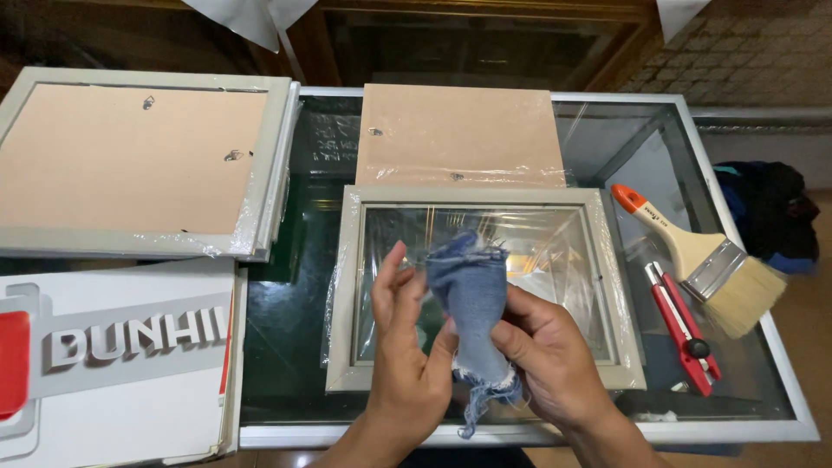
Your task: Cleaning a picture frame using a brush and a cloth on a workshop counter.
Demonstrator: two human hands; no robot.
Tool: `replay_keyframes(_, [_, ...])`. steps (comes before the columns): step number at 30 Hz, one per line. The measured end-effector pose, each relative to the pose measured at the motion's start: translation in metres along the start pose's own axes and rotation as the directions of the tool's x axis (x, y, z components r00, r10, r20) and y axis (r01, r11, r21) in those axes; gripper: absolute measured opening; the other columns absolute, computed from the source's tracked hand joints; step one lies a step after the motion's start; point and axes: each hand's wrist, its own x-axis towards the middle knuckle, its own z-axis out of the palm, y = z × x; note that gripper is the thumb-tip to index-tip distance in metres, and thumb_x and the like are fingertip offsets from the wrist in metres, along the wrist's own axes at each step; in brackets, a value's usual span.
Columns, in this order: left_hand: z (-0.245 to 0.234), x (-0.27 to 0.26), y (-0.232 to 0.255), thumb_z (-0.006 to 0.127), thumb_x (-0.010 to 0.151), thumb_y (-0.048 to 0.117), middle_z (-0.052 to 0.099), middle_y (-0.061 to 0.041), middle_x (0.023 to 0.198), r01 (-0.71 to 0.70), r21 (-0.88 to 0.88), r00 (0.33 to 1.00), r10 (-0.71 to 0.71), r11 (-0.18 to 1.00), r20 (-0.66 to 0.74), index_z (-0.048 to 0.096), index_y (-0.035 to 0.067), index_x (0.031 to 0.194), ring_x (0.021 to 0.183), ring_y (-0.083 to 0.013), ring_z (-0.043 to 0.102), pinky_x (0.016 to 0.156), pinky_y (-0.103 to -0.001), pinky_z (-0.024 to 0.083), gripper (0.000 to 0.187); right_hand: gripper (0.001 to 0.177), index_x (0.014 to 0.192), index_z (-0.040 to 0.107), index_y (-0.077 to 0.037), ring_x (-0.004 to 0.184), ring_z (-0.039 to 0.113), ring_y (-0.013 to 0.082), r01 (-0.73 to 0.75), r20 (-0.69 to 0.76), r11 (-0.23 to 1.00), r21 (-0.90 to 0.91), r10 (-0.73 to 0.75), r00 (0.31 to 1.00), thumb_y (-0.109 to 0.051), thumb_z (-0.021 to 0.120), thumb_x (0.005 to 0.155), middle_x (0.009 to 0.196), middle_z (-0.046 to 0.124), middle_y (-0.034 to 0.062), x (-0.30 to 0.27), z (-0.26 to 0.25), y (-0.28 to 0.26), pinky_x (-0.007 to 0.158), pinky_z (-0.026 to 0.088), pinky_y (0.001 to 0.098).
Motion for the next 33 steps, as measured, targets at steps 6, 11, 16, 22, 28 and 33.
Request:
replay_keyframes(6, [-0.035, -0.003, -0.027, 0.071, 0.092, 0.03, 0.052, -0.021, 0.151, -0.076, 0.275, 0.996, 0.061, 0.958, 0.061, 0.027, -0.002, 0.157, 0.141, -0.0372, 0.048, 0.117, -0.049, 0.036, 0.084, 0.052, 0.131, 0.066, 0.007, 0.076, 0.074, 0.0307, -0.297, -0.291, 0.951, -0.086, 0.262, 0.92, -0.005, 0.071, 0.081, 0.105, 0.077, 0.0242, 0.0, -0.039, -0.018, 0.064, 0.063, 0.0391])
replay_keyframes(11, [-0.089, -0.029, -0.086, 0.079, 0.068, 0.085, 0.003, -0.018, 0.173, 0.018, 0.734, 0.933, -0.275, 0.679, 0.232, 0.004, 0.002, 0.164, 0.159, -0.035, -0.004, 0.119, -0.059, -0.004, 0.147, 0.057, 0.143, 0.058, -0.01, 0.093, 0.07, 0.033, -0.546, -0.564, 0.547, -0.635, 0.155, 0.811, -0.017, 0.066, 0.087, 0.115, 0.074, 0.0195, 0.017, -0.09, -0.048, 0.078, 0.056, 0.0436])
replay_keyframes(16, [-0.085, -0.052, -0.12, 0.072, 0.057, 0.117, 0.002, -0.017, 0.174, -0.19, 0.913, 0.943, -0.192, 0.36, 0.272, 0.002, 0.0, 0.166, 0.158, -0.0384, -0.004, 0.115, -0.062, 0.001, 0.174, 0.062, 0.148, 0.052, -0.015, 0.117, 0.062, 0.0494, -0.464, -0.475, -0.111, -0.879, 0.119, 0.872, -0.033, 0.061, 0.089, 0.134, 0.065, 0.0221, 0.037, -0.068, -0.021, 0.095, 0.049, 0.0564])
replay_keyframes(22, [-0.083, -0.051, -0.112, 0.07, 0.055, 0.112, 0.012, -0.02, 0.173, -0.191, 0.899, 0.961, -0.113, 0.394, 0.254, 0.011, -0.002, 0.163, 0.159, -0.0412, 0.006, 0.117, -0.066, 0.011, 0.168, 0.058, 0.148, 0.043, -0.014, 0.1, 0.067, 0.0493, -0.256, -0.246, 0.004, -0.967, 0.258, 0.934, -0.034, 0.055, 0.095, 0.127, 0.063, 0.0186, 0.054, 0.031, 0.021, 0.086, 0.052, 0.0626])
replay_keyframes(28, [-0.084, -0.054, -0.115, 0.074, 0.052, 0.109, 0.013, -0.018, 0.173, -0.19, 0.893, 0.968, -0.076, 0.409, 0.241, 0.011, -0.003, 0.163, 0.16, -0.0379, 0.008, 0.119, -0.064, 0.011, 0.171, 0.056, 0.146, 0.049, -0.007, 0.109, 0.062, 0.0465, -0.053, 0.035, 0.286, -0.957, 0.295, 0.955, -0.031, 0.058, 0.096, 0.13, 0.064, 0.0201, 0.067, 0.061, 0.043, 0.088, 0.049, 0.0536])
replay_keyframes(33, [-0.086, -0.056, -0.121, 0.058, 0.058, 0.12, 0.009, -0.019, 0.175, -0.233, 0.928, 0.961, -0.076, 0.292, 0.266, 0.011, -0.003, 0.163, 0.161, -0.0376, 0.004, 0.12, -0.062, 0.008, 0.168, 0.057, 0.142, 0.064, -0.013, 0.093, 0.071, 0.0168, -0.402, -0.288, 0.669, -0.625, 0.281, 0.915, -0.024, 0.07, 0.086, 0.124, 0.075, 0.0057, 0.071, -0.036, -0.007, 0.078, 0.058, 0.0315])
